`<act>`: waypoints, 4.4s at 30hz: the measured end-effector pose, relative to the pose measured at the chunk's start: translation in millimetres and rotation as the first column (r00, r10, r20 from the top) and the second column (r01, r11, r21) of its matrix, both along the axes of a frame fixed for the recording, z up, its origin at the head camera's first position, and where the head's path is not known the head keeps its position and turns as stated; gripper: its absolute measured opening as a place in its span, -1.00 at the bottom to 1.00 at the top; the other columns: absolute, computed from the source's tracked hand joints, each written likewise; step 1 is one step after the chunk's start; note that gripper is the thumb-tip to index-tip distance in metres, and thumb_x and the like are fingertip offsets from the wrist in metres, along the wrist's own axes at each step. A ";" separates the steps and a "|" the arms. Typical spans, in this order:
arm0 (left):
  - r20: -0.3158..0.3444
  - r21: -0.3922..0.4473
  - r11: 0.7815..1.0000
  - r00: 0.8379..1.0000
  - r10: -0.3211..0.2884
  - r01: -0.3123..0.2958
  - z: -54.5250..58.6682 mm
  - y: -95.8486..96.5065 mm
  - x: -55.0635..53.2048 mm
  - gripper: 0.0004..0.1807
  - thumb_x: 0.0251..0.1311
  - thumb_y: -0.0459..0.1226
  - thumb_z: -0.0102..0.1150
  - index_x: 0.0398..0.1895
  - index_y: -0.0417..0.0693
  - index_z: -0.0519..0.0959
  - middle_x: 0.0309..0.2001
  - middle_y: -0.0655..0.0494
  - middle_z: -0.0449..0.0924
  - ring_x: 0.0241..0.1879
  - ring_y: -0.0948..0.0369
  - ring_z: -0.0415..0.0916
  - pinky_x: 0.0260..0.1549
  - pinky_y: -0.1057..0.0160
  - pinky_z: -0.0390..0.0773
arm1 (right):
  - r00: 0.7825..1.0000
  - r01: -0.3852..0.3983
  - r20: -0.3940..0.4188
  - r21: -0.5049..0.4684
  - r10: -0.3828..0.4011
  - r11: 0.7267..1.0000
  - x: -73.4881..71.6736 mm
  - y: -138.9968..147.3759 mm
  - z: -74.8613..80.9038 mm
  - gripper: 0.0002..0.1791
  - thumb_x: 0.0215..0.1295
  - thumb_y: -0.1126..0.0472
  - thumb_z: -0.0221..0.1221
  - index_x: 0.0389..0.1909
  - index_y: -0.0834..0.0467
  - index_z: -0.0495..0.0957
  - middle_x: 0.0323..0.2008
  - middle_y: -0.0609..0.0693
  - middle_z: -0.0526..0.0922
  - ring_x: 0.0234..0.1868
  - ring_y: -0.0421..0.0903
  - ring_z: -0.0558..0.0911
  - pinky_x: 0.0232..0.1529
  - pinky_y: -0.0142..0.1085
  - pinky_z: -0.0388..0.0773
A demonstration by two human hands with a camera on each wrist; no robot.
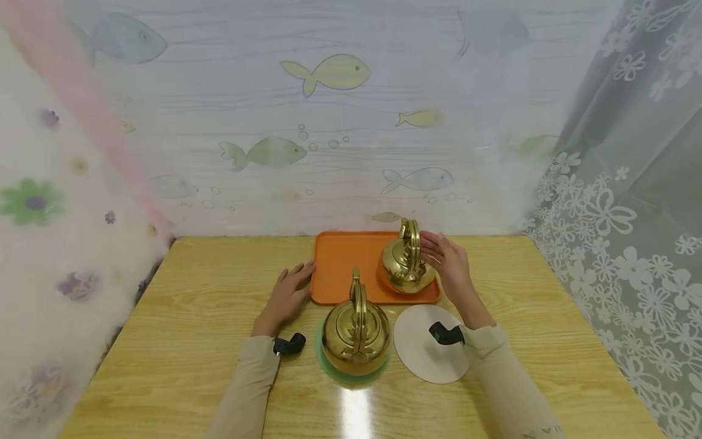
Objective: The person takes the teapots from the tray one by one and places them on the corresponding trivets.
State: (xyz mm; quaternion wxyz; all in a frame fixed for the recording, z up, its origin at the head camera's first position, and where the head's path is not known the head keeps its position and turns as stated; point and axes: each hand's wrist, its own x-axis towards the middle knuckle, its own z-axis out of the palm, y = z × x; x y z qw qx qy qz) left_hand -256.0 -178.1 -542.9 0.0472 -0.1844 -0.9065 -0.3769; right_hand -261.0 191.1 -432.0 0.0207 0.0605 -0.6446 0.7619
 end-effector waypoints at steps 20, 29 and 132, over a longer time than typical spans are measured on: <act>-0.014 -0.005 1.000 1.000 -0.003 0.003 -1.0 -1.7 -2.3 -0.31 0.28 -0.30 -0.02 0.52 -0.18 0.30 0.53 -0.08 0.26 0.54 -0.18 0.08 0.54 -0.23 -0.22 | 0.997 -0.058 0.060 0.066 0.054 0.996 -8.6 -4.0 11.4 -0.43 0.61 0.11 -0.05 0.30 0.56 0.36 -0.26 -0.19 0.71 -0.20 -0.29 0.67 -0.19 -0.48 0.65; -0.003 0.007 1.000 1.000 -0.007 0.007 -1.2 -2.5 -3.1 -0.31 0.26 -0.31 -0.01 0.53 -0.18 0.30 0.53 -0.08 0.25 0.55 -0.19 0.06 0.54 -0.23 -0.25 | 0.998 -0.057 0.032 0.227 0.051 0.972 -13.3 -5.1 10.1 -0.42 0.52 0.18 0.11 0.38 0.48 0.34 -0.06 -0.07 0.68 -0.10 -0.31 0.67 -0.15 -0.48 0.64; 0.016 -0.016 1.000 1.000 -0.005 0.005 4.8 -1.6 0.9 -0.31 0.29 -0.31 0.00 0.53 -0.16 0.29 0.53 -0.10 0.24 0.55 -0.18 0.06 0.54 -0.25 -0.22 | 0.964 0.112 -0.244 0.016 -0.105 0.994 83.8 -4.4 27.1 -0.57 0.40 0.47 0.14 0.18 0.68 0.39 -0.22 -0.07 0.77 -0.18 -0.21 0.74 -0.18 -0.50 0.67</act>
